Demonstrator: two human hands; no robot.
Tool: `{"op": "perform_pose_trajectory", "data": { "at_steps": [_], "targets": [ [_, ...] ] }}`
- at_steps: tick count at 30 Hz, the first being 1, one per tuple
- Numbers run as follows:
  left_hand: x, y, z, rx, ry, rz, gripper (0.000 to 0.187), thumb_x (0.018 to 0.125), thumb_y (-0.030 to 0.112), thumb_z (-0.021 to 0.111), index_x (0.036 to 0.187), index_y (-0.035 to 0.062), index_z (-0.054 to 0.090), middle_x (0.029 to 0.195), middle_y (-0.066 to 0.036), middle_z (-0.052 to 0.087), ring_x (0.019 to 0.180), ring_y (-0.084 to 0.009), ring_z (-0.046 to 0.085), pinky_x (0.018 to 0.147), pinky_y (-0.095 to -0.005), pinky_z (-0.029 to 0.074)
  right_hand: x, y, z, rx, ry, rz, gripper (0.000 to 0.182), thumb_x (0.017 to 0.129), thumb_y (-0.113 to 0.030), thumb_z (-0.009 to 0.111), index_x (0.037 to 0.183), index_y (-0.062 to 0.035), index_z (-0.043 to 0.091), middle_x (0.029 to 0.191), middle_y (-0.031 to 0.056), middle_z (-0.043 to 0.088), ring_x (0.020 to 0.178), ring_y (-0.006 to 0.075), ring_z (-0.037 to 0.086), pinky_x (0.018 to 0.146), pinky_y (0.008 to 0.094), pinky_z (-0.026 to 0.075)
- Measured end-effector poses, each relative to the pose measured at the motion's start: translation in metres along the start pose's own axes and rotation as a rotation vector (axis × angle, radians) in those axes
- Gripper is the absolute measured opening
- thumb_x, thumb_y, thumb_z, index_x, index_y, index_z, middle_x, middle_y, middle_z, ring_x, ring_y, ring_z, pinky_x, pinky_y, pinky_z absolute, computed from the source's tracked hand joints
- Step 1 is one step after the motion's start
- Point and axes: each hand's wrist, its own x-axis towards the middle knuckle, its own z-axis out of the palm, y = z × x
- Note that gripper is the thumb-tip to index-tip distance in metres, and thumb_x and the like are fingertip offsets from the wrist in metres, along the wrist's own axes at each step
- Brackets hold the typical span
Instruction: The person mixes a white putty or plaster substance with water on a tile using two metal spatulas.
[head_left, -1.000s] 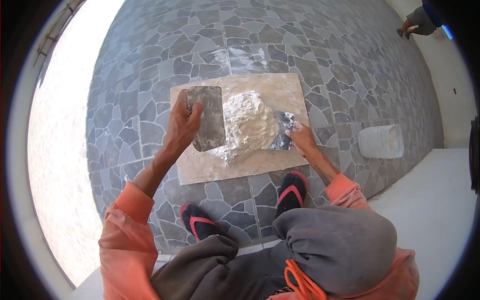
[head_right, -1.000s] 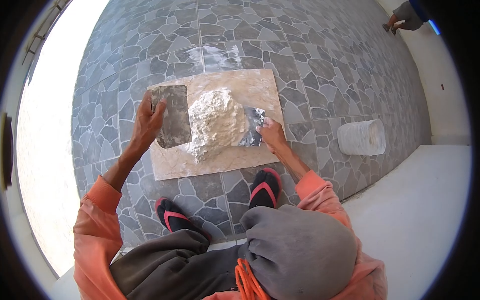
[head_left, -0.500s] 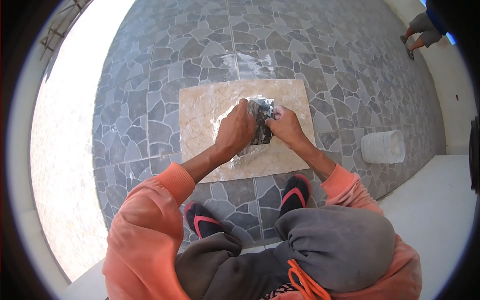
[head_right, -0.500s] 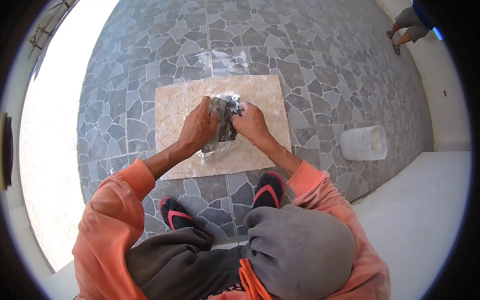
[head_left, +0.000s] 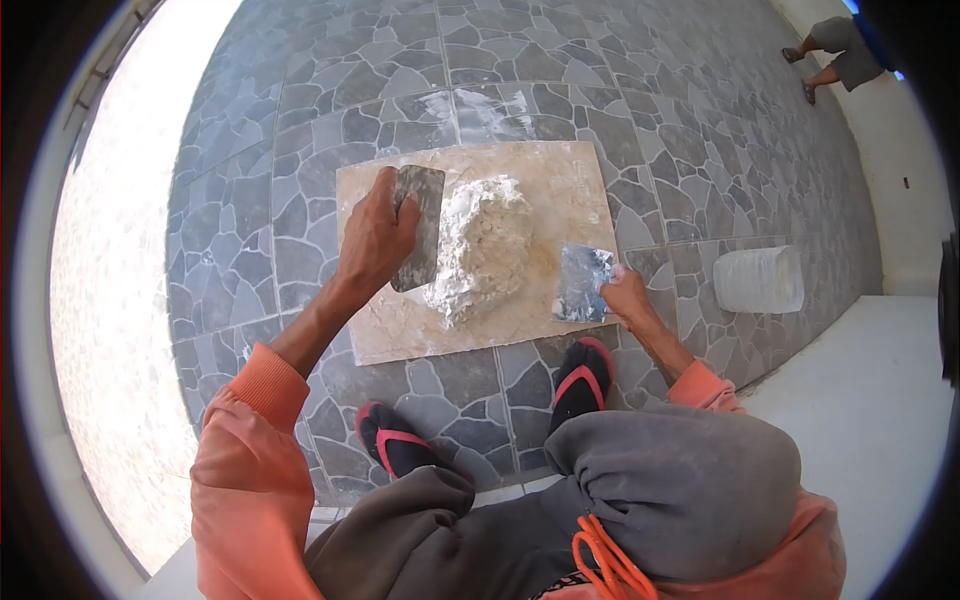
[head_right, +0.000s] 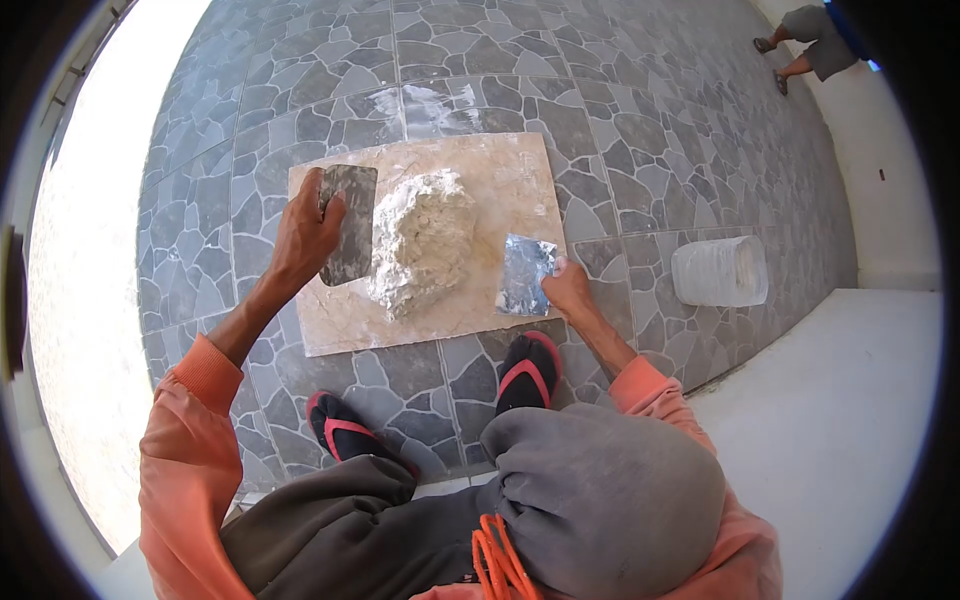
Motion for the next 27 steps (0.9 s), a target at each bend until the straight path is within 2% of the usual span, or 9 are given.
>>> {"op": "perform_pose_trajectory", "data": {
  "at_steps": [2, 3, 6, 9, 15, 18, 21, 24, 27],
  "targets": [
    [-0.003, 0.004, -0.006, -0.006, -0.04, -0.025, 0.034, 0.092, 0.016, 0.054, 0.118, -0.0055, 0.046, 0.082, -0.032, 0.062, 0.075, -0.0484, 0.061, 0.067, -0.0523, 0.045, -0.011, 0.003, 0.03, 0.022, -0.011, -0.025, 0.029, 0.079, -0.002, 0.06, 0.107, 0.0059, 0.062, 0.086, 0.0085, 0.065, 0.083, 0.0191, 0.064, 0.063, 0.0313, 0.052],
    [-0.005, 0.004, -0.004, -0.026, -0.009, 0.054, 0.031, 0.092, 0.016, 0.055, 0.114, -0.0049, 0.047, 0.081, -0.031, 0.061, 0.075, -0.0485, 0.06, 0.066, -0.0517, 0.044, -0.02, -0.005, 0.047, 0.091, -0.05, -0.017, 0.031, 0.08, -0.004, 0.062, 0.11, 0.007, 0.061, 0.088, 0.0084, 0.064, 0.084, 0.02, 0.063, 0.063, 0.0325, 0.052],
    [-0.012, 0.014, -0.004, 0.036, -0.069, 0.11, 0.033, 0.095, 0.017, 0.055, 0.116, -0.0065, 0.048, 0.082, -0.029, 0.061, 0.067, -0.0418, 0.061, 0.063, -0.0459, 0.046, -0.045, -0.024, 0.087, 0.593, -0.153, 0.108, 0.039, 0.086, -0.005, 0.064, 0.12, 0.0093, 0.053, 0.095, 0.0074, 0.06, 0.084, 0.0172, 0.059, 0.062, 0.032, 0.051],
    [-0.017, 0.024, -0.001, 0.036, -0.096, 0.207, 0.03, 0.095, 0.017, 0.055, 0.114, -0.0054, 0.048, 0.084, -0.03, 0.061, 0.071, -0.0449, 0.06, 0.065, -0.0474, 0.046, -0.059, -0.034, 0.1, 0.851, -0.211, 0.095, 0.039, 0.088, -0.002, 0.062, 0.123, 0.0096, 0.049, 0.092, 0.0049, 0.056, 0.08, 0.0128, 0.057, 0.06, 0.0302, 0.05],
    [-0.015, 0.041, 0.008, 0.038, -0.172, 0.247, 0.026, 0.094, 0.016, 0.055, 0.109, -0.0036, 0.046, 0.082, -0.03, 0.061, 0.074, -0.0473, 0.06, 0.065, -0.0498, 0.045, -0.067, -0.054, 0.089, 0.774, -0.121, -0.005, 0.033, 0.087, -0.002, 0.063, 0.116, 0.0085, 0.052, 0.087, 0.0034, 0.056, 0.074, 0.0115, 0.056, 0.059, 0.0288, 0.05],
    [-0.015, 0.043, 0.022, 0.057, -0.225, 0.286, 0.026, 0.094, 0.015, 0.054, 0.111, -0.0036, 0.046, 0.086, -0.03, 0.061, 0.079, -0.0483, 0.06, 0.069, -0.0518, 0.045, -0.08, -0.091, 0.075, 0.763, -0.166, 0.025, 0.024, 0.09, 0.002, 0.056, 0.114, 0.0024, 0.053, 0.096, 0.005, 0.059, 0.082, 0.0139, 0.062, 0.067, 0.0312, 0.055],
    [-0.018, 0.038, 0.044, 0.062, -0.262, 0.319, 0.03, 0.092, 0.013, 0.054, 0.115, -0.0039, 0.047, 0.093, -0.031, 0.061, 0.085, -0.0484, 0.061, 0.076, -0.0535, 0.047, -0.08, -0.109, 0.071, 0.806, -0.216, -0.022, 0.024, 0.09, 0.003, 0.055, 0.114, 0.0034, 0.053, 0.099, 0.0079, 0.061, 0.089, 0.017, 0.065, 0.074, 0.0343, 0.059],
    [-0.017, 0.036, 0.061, 0.095, -0.327, 0.288, 0.032, 0.091, 0.012, 0.053, 0.117, -0.0038, 0.047, 0.096, -0.03, 0.062, 0.086, -0.0485, 0.061, 0.076, -0.0539, 0.048, -0.091, -0.142, 0.064, 0.879, -0.214, -0.06, 0.027, 0.088, 0.003, 0.056, 0.115, 0.0067, 0.054, 0.094, 0.0085, 0.063, 0.083, 0.0164, 0.066, 0.07, 0.0322, 0.06],
    [-0.009, 0.035, 0.068, 0.154, -0.379, 0.243, 0.029, 0.09, 0.011, 0.051, 0.115, -0.0034, 0.047, 0.099, -0.03, 0.062, 0.087, -0.0486, 0.061, 0.078, -0.0549, 0.048, -0.086, -0.157, 0.062, 0.71, -0.218, -0.121, 0.026, 0.088, 0.004, 0.055, 0.113, 0.008, 0.054, 0.094, 0.0097, 0.064, 0.082, 0.0168, 0.066, 0.068, 0.0323, 0.06]
  ]
}}
